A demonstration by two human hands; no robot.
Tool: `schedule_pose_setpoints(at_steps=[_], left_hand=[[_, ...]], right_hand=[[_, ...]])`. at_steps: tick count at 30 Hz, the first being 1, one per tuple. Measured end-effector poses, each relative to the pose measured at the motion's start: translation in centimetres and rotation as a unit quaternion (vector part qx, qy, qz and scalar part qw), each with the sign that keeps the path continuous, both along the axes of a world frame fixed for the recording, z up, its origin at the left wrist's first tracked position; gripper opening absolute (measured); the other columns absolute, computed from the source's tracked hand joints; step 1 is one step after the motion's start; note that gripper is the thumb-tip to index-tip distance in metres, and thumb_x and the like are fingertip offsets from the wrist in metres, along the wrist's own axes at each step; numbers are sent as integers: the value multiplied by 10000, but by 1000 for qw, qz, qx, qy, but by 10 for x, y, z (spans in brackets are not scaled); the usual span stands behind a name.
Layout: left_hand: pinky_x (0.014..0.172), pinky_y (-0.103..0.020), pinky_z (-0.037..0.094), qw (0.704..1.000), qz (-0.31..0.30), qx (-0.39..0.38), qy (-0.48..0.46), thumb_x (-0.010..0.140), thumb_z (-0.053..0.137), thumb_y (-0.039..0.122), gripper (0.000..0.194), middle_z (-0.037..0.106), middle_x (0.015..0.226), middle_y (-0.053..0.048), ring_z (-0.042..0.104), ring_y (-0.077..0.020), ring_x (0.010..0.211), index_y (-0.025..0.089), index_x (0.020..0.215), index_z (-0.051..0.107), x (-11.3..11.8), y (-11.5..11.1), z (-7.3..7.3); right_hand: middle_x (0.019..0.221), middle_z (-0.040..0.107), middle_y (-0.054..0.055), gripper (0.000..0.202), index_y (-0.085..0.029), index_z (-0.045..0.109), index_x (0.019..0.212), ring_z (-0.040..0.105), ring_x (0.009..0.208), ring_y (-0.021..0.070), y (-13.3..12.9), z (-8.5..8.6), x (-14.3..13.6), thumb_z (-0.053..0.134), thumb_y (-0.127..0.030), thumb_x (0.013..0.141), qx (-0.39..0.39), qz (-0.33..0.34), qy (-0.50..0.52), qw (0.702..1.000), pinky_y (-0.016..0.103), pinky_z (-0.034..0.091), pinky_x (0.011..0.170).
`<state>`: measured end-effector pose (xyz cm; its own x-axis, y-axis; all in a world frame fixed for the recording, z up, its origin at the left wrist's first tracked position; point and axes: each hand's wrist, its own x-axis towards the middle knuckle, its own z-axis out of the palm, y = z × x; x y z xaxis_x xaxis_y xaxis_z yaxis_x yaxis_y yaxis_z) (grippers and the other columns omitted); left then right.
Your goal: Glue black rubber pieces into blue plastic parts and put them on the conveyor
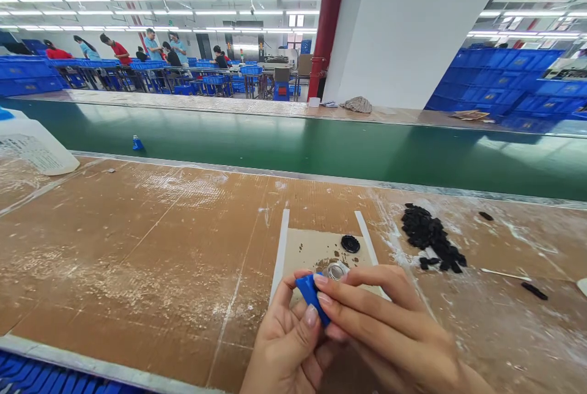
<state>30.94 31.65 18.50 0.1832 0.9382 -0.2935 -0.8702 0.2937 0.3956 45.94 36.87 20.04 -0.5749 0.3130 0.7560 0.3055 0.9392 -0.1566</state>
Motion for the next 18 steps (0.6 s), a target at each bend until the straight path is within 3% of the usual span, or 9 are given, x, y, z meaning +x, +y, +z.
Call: schedule_pose_setpoints(at_steps=[3,11,14,18], left_hand=[[753,-210,528,1000,16,2,21,662,803,153,397,687,951,-26,659,-141,847,225,997,603,-1,1,-1],[827,-269,516,996,38,30,79,655,814,218,439,699,897,-39,659,-195,908,231,1052,628,0,3,0],[798,-240,519,995,35,39,87,665,808,231,426,696,888,-32,662,-172,873,242,1055,637,-1,3,2],[725,-190,529,994,14,52,92,655,813,230,444,691,888,-14,672,-147,803,262,1068,652,-3,0,7]], right_hand=[[1103,669,115,272,-71,627,1076,559,982,237,-2,-4,-4,526,-268,919,29,1,-15,999,377,508,755],[1138,646,148,290,-60,596,1110,574,979,240,-4,-11,-10,534,-230,883,17,-9,9,1000,373,503,740],[1177,625,149,314,-68,565,1155,576,1010,232,-2,-10,-8,500,-246,904,8,1,10,1000,380,491,793],[1263,577,109,350,-122,499,1246,540,1135,200,1,-3,0,380,-296,967,-49,66,-22,996,381,423,953]])
